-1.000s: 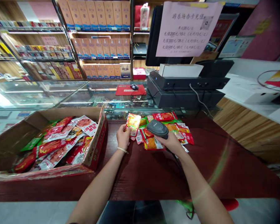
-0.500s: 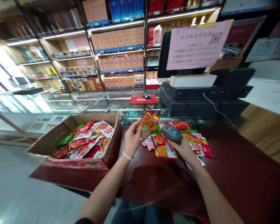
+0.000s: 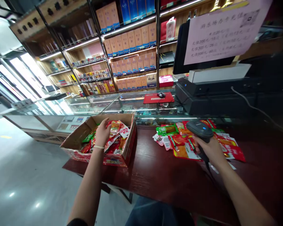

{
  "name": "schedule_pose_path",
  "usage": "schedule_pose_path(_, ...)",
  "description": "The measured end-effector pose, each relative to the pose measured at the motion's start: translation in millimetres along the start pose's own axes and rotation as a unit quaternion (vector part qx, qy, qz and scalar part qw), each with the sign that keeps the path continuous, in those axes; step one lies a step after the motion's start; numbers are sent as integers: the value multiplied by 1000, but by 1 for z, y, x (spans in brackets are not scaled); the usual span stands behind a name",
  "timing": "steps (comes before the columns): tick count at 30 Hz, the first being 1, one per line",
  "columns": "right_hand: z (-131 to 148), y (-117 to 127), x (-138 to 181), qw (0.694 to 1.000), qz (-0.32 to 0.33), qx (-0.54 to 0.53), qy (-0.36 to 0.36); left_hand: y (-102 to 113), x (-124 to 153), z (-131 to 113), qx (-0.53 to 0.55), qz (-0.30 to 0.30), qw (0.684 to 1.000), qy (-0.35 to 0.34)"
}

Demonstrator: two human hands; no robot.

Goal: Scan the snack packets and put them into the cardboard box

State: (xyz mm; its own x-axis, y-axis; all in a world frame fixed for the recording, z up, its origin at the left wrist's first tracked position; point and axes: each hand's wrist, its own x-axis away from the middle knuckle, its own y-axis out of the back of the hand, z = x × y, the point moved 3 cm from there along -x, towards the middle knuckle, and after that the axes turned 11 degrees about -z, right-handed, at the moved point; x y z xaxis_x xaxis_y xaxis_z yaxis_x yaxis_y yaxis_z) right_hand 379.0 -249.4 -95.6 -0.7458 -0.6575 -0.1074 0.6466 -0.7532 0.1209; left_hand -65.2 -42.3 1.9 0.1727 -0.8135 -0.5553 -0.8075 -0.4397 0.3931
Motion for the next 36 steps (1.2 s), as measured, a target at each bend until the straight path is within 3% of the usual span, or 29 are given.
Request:
schedule_pose_path(3, 0, 1, -2, 999, -10, -30, -19, -2, 5, 0, -4, -4, 1000, -18)
schedule_pose_path(6, 4, 6, -5, 997, -16, -71, -13, 1, 12, -20, -32, -23, 998, -51)
schedule_pose_path(10, 10, 20, -12, 990, -36, -136, -11, 0, 28, -64, -59, -16, 990, -127)
schedule_pose_path(13, 12, 35, -17, 985, -63, -158, -14, -21, 47, -105, -46, 51, 979, -194)
schedule_pose_path(15, 14, 46, -20, 981, -83, -175, -23, -49, 63, -131, -19, 94, 968, -234)
schedule_pose_path(18, 14, 63, -24, 973, -123, -193, -34, -110, 91, -160, 26, 158, 943, -290)
schedule_pose_path(23, 12, 91, -29, 959, -201, -192, -51, -226, 138, -190, 72, 260, 910, -316)
schedule_pose_path(27, 9, 107, -32, 952, -227, -194, -63, -299, 170, -208, 78, 316, 879, -349)
schedule_pose_path(32, 8, 113, -33, 948, -223, -215, -72, -365, 189, -212, 3, 363, 869, -336)
schedule_pose_path(36, 10, 112, -32, 948, -234, -205, -64, -388, 189, -207, -49, 370, 878, -300)
